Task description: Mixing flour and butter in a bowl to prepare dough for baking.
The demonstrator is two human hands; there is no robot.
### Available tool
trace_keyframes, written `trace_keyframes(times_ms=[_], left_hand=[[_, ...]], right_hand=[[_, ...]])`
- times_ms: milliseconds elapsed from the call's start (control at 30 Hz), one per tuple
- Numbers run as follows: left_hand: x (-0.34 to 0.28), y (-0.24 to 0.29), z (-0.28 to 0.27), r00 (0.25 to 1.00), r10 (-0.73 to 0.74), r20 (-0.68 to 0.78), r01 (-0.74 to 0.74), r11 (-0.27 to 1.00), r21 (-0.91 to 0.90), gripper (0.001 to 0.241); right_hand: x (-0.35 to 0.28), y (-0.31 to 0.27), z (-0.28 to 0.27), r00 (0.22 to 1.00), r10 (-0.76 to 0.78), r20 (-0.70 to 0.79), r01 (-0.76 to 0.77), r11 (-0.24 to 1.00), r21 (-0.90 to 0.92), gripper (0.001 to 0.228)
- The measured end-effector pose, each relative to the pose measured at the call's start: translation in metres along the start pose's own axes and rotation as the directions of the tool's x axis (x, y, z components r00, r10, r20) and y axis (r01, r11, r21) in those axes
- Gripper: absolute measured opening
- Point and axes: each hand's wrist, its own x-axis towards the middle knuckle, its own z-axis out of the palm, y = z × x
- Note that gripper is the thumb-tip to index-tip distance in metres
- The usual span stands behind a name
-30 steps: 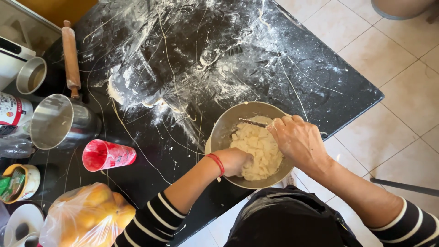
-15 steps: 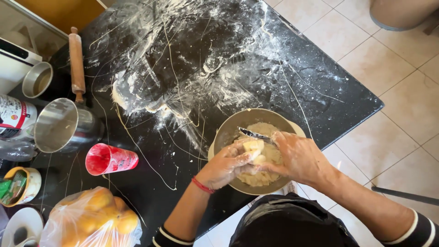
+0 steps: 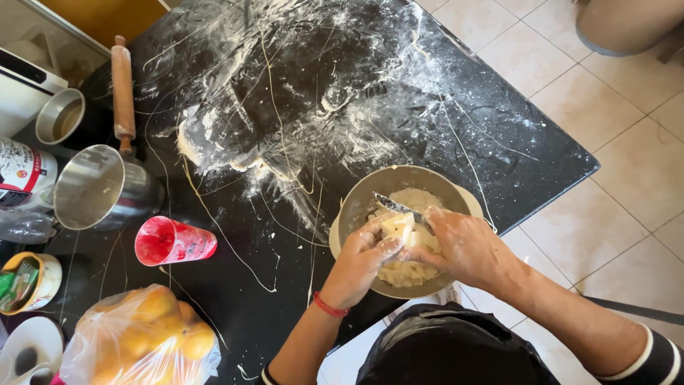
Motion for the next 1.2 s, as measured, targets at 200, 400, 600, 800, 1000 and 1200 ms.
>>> trace_keyframes(times_ms=[200, 400, 600, 800, 1000, 1200], left_hand=[[-0.007, 0.011, 0.014, 0.992, 0.093, -0.086, -0.071, 0.97, 0.231, 0.048], [-0.007, 0.009, 0.036, 0.973, 0.154, -0.17, -0.142, 0.987, 0.081, 0.031], [-0.002, -0.006, 0.044, 0.957, 0.182, -0.227, -0.2, 0.978, -0.056, 0.025], [0.001, -0.006, 0.059, 0.838, 0.324, -0.44, -0.301, 0.946, 0.123, 0.008], [0.004, -0.003, 0.043, 0.814, 0.43, -0.391, -0.303, 0.888, 0.345, 0.013], [0.013, 0.009, 0.004, 0.991, 0.129, 0.038, -0.051, 0.1, 0.994, 0.084]], right_hand=[[-0.001, -0.007, -0.006, 0.999, 0.029, 0.038, -0.028, 1.0, -0.013, 0.067], [-0.005, -0.017, -0.009, 0.987, 0.145, 0.074, -0.156, 0.972, 0.176, 0.061], [-0.005, -0.028, -0.01, 0.982, 0.178, 0.065, -0.189, 0.943, 0.275, 0.06], [0.003, -0.037, -0.002, 0.963, 0.258, 0.081, -0.268, 0.949, 0.165, 0.07], [0.012, -0.025, 0.006, 0.882, 0.406, 0.237, -0.47, 0.779, 0.415, 0.072], [0.024, -0.007, -0.033, 0.964, 0.2, 0.176, -0.161, 0.964, -0.213, 0.069]])
